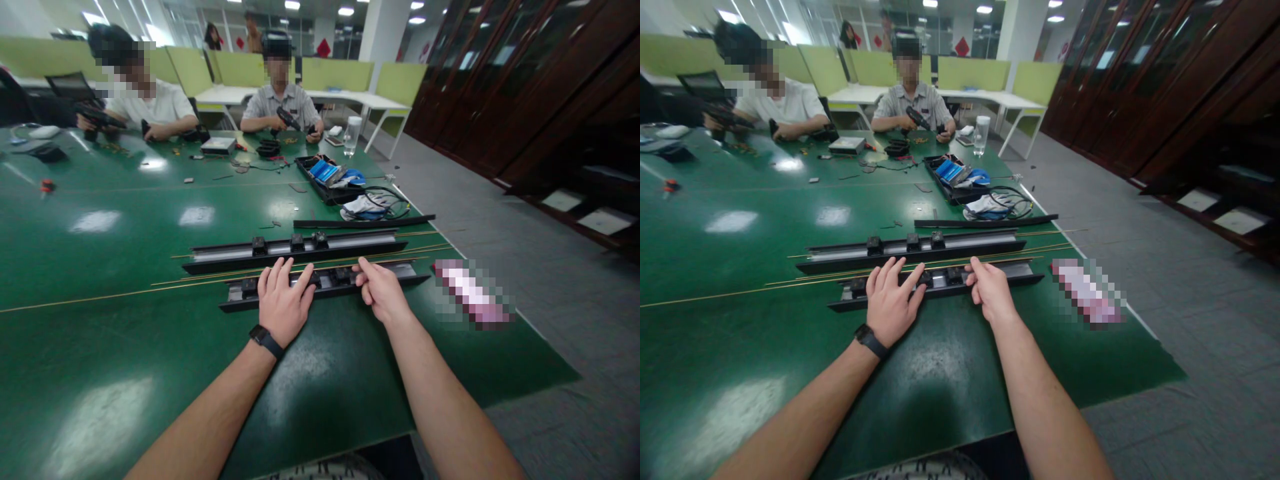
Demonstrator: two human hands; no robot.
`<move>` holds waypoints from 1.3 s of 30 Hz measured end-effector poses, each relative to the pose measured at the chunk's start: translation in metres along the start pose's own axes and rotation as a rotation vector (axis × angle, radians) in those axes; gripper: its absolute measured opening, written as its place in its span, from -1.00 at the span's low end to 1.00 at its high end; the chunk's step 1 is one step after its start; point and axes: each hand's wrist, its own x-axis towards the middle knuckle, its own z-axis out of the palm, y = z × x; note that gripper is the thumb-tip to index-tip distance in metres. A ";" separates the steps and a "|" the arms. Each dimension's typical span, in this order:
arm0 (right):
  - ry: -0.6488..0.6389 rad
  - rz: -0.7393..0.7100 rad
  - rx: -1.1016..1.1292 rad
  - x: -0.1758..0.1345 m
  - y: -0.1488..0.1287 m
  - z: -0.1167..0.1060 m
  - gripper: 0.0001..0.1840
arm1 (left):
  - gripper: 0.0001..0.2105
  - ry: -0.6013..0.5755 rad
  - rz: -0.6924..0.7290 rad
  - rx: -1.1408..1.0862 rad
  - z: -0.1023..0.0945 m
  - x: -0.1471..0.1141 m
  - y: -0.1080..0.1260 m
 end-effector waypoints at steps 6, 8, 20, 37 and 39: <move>0.006 -0.004 0.021 0.001 0.001 0.000 -0.61 | -0.59 0.001 0.005 0.004 0.000 0.000 0.000; -0.019 -0.007 -0.013 0.000 0.001 -0.001 -0.60 | -0.59 0.000 0.002 -0.004 0.000 0.000 0.000; -0.004 -0.016 -0.004 0.000 0.001 0.001 -0.62 | -0.59 0.003 0.003 0.003 0.000 0.000 0.000; 0.048 0.009 0.070 0.003 0.003 0.001 -0.63 | -0.59 -0.010 0.010 0.044 0.000 0.001 0.000; 0.042 0.003 0.057 0.002 0.003 0.000 -0.64 | -0.59 -0.013 0.011 0.044 0.000 0.001 0.000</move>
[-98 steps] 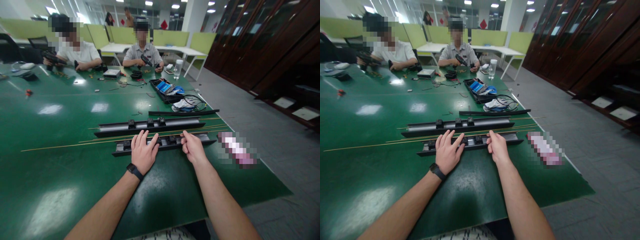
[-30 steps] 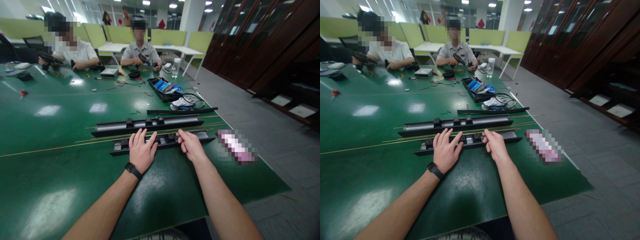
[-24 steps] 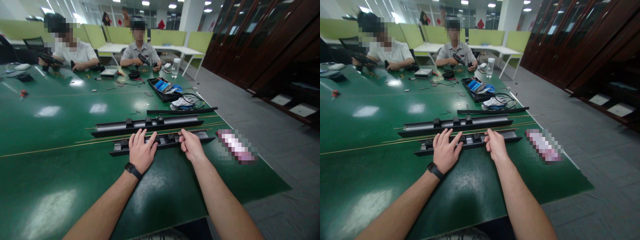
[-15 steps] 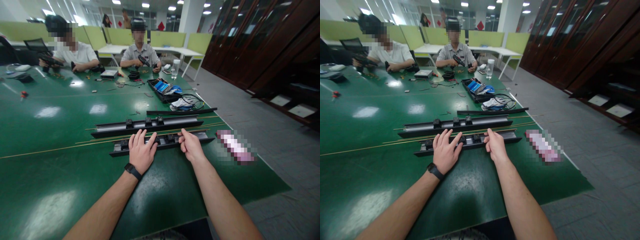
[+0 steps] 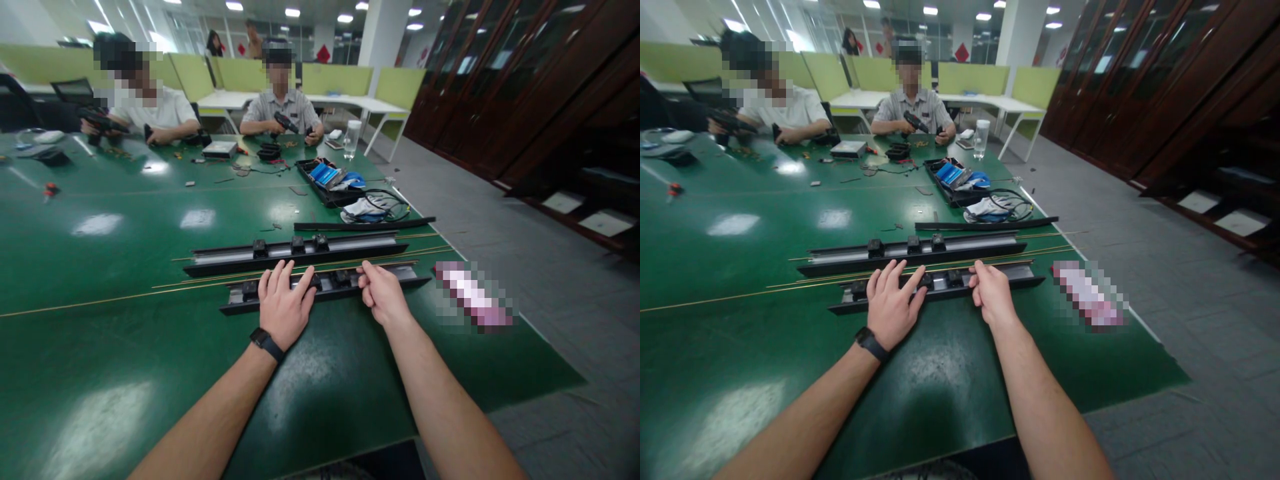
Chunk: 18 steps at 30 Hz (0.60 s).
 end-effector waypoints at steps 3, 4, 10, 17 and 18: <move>-0.032 -0.005 -0.047 -0.001 -0.001 0.000 -0.64 | -0.59 -0.002 -0.001 0.001 0.000 0.000 0.000; -0.036 -0.003 -0.052 -0.001 -0.001 0.000 -0.63 | -0.59 -0.003 -0.002 0.001 0.000 0.000 0.000; 0.011 0.004 -0.011 -0.001 -0.001 0.001 -0.63 | -0.59 -0.004 -0.003 0.005 -0.001 0.000 0.000; -0.010 0.006 -0.034 -0.001 -0.001 0.001 -0.65 | -0.59 -0.012 -0.003 0.003 0.000 0.000 0.000; 0.005 0.005 -0.012 0.000 0.000 0.001 -0.65 | -0.59 -0.010 -0.005 0.003 0.000 0.000 0.000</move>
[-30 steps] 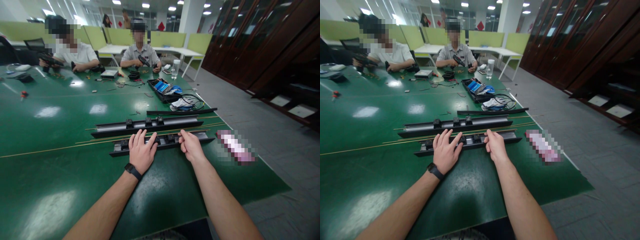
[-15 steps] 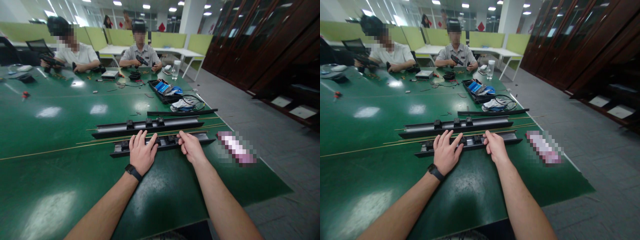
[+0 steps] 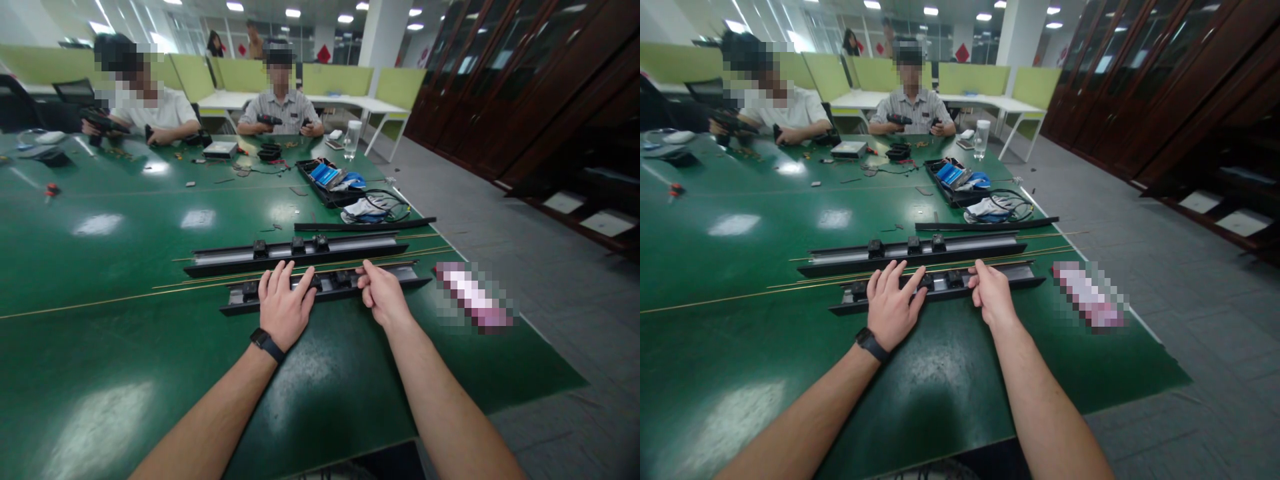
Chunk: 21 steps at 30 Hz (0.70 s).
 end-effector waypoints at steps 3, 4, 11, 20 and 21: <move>0.004 -0.011 0.031 0.000 0.000 0.000 -0.66 | -0.59 0.002 -0.001 -0.003 0.000 0.000 0.000; -0.012 -0.013 0.020 0.000 0.000 -0.001 -0.65 | -0.59 0.003 0.001 -0.004 0.000 0.000 0.000; -0.019 0.009 0.003 0.000 -0.001 -0.001 -0.60 | -0.59 0.010 0.004 -0.011 0.001 -0.001 0.000; -0.062 -0.017 -0.044 -0.001 -0.001 -0.002 -0.61 | -0.58 0.023 0.001 -0.026 0.000 -0.001 0.000; -0.061 -0.012 -0.041 -0.001 -0.001 -0.002 -0.60 | -0.58 0.024 0.000 -0.030 0.000 -0.001 0.000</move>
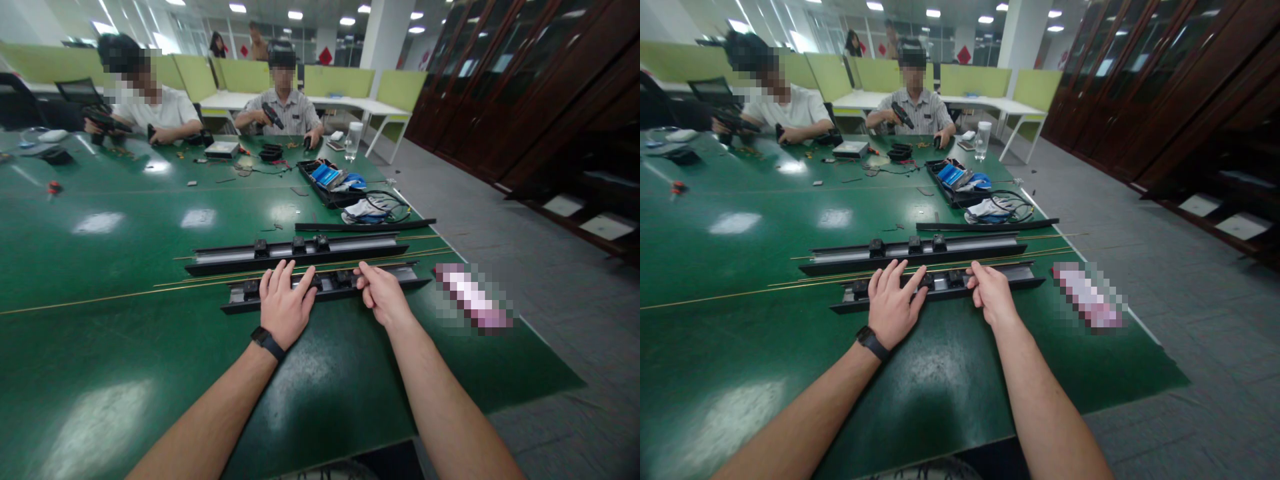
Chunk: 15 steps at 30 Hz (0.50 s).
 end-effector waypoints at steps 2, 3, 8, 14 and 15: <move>0.020 0.010 0.022 0.001 0.000 0.000 -0.60 | -0.59 0.004 -0.001 -0.008 0.000 0.000 0.000; 0.032 0.011 0.037 0.001 0.001 0.000 -0.60 | -0.59 0.005 -0.001 -0.013 0.000 0.000 0.000; 0.026 0.007 0.029 0.000 0.000 0.000 -0.61 | -0.58 0.004 -0.004 -0.021 0.000 0.001 0.000; 0.022 0.028 0.020 0.000 -0.002 0.001 -0.61 | -0.59 -0.009 -0.009 -0.008 -0.001 0.000 0.001; 0.033 0.031 0.038 0.000 -0.002 0.001 -0.61 | -0.59 -0.012 -0.008 -0.008 -0.001 0.000 0.001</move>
